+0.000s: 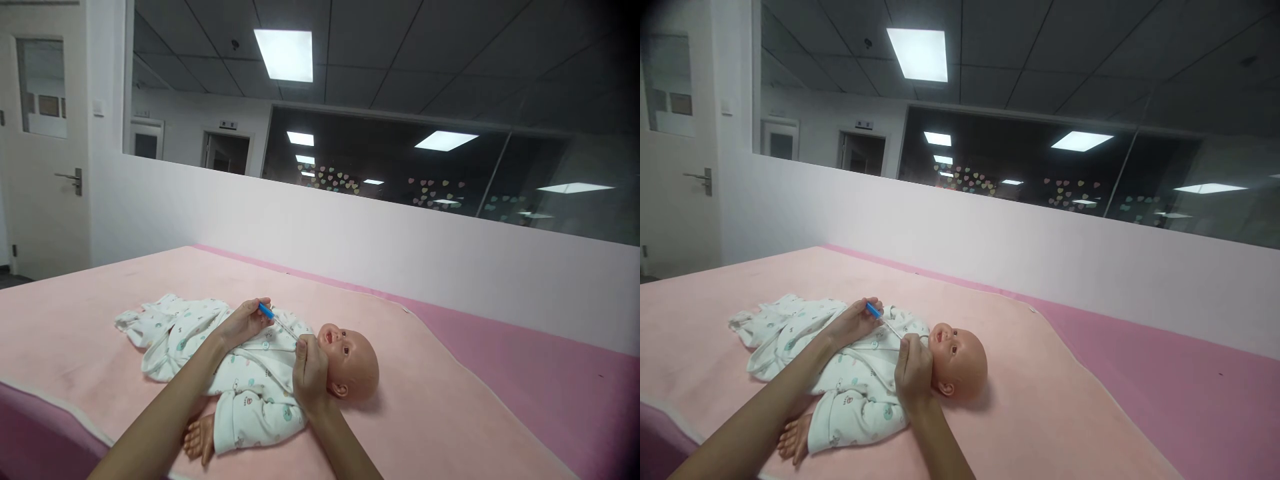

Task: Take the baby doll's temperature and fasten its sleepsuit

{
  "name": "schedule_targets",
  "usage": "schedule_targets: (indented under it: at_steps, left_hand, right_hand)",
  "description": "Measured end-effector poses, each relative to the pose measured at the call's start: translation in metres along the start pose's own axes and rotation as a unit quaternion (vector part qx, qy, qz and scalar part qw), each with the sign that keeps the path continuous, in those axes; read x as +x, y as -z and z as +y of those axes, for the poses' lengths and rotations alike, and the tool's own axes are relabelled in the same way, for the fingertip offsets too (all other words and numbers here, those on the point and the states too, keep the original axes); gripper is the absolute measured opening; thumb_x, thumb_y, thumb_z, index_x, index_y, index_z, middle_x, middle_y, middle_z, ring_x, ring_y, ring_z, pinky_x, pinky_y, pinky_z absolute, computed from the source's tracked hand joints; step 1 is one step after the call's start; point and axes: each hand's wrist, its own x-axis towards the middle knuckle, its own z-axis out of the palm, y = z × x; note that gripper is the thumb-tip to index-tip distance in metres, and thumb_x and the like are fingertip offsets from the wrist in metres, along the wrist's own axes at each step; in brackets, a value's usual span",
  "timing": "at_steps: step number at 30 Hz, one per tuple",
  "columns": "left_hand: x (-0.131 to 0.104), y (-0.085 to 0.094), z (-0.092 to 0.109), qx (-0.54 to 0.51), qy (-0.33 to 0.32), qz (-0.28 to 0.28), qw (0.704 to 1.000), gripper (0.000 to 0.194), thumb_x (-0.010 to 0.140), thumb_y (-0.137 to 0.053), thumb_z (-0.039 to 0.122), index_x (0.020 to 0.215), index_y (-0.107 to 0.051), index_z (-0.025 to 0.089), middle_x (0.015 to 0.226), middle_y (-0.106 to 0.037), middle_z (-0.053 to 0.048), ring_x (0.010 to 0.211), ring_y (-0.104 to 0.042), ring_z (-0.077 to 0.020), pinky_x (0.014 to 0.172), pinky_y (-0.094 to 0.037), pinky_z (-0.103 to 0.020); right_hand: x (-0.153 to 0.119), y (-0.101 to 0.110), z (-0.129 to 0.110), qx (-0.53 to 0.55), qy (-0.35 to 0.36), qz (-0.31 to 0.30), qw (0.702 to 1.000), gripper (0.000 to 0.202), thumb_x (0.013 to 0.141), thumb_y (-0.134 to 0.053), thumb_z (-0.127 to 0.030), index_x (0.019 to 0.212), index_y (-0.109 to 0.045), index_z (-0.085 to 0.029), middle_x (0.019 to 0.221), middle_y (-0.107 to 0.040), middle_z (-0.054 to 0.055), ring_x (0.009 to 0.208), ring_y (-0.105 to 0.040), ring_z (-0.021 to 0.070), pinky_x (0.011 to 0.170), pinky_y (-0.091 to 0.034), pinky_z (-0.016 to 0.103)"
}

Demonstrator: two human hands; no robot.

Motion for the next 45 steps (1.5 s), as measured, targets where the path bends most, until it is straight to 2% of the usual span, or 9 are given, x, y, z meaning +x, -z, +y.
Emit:
schedule_targets:
  at_steps: [16, 25, 33, 40, 45]
  left_hand:
    - [-0.0032, -0.0075, 0.0024, -0.006, -0.001, 0.018, 1.000, 0.020, 0.057, -0.078, 0.026, 0.068, -0.067, 0.014, 0.069, -0.061, -0.002, 0.068, -0.056, -0.0142, 0.068, -0.046, -0.027]
    - [-0.0001, 0.0008, -0.0012, 0.009, 0.000, 0.038, 0.999, 0.024, 0.057, -0.079, 0.028, 0.072, -0.067, 0.014, 0.068, -0.062, -0.002, 0.066, -0.056, -0.0132, 0.069, -0.046, -0.028]
    - [-0.0008, -0.0023, -0.0026, 0.012, -0.002, 0.038, 0.999, 0.027, 0.056, -0.079, 0.027, 0.075, -0.068, 0.012, 0.063, -0.059, -0.002, 0.061, -0.053, -0.0119, 0.069, -0.047, -0.030]
    - [0.0014, -0.0015, -0.0031, 0.037, -0.015, 0.037, 0.998, 0.027, 0.054, -0.080, 0.028, 0.070, -0.069, 0.009, 0.063, -0.060, -0.004, 0.060, -0.053, -0.0118, 0.065, -0.045, -0.026]
    - [0.0034, -0.0005, -0.0030, 0.039, -0.043, 0.064, 0.996, 0.019, 0.055, -0.079, 0.023, 0.064, -0.068, 0.011, 0.063, -0.060, -0.003, 0.059, -0.051, -0.0104, 0.063, -0.041, -0.023]
  right_hand:
    - [-0.0012, 0.0000, 0.0007, -0.006, 0.008, 0.005, 1.000, 0.017, 0.087, -0.034, -0.015, 0.072, -0.041, -0.019, 0.056, -0.044, -0.004, 0.047, -0.041, 0.0087, 0.046, -0.031, 0.020]
    - [-0.0006, 0.0007, -0.0012, -0.020, 0.018, 0.022, 0.999, 0.012, 0.086, -0.036, -0.016, 0.076, -0.043, -0.019, 0.058, -0.048, -0.002, 0.050, -0.045, 0.0105, 0.047, -0.036, 0.021]
    - [-0.0008, -0.0001, -0.0013, 0.006, -0.003, 0.036, 0.999, 0.011, 0.086, -0.035, -0.016, 0.080, -0.043, -0.019, 0.063, -0.052, 0.000, 0.056, -0.050, 0.0115, 0.052, -0.041, 0.022]
    - [-0.0016, -0.0026, 0.0030, -0.009, -0.010, 0.044, 0.999, 0.013, 0.087, -0.035, -0.016, 0.079, -0.044, -0.019, 0.060, -0.050, -0.001, 0.051, -0.049, 0.0108, 0.048, -0.041, 0.021]
    - [-0.0027, -0.0028, 0.0050, -0.051, 0.023, 0.054, 0.997, 0.012, 0.087, -0.038, -0.017, 0.079, -0.047, -0.019, 0.058, -0.053, -0.001, 0.049, -0.051, 0.0105, 0.046, -0.040, 0.020]
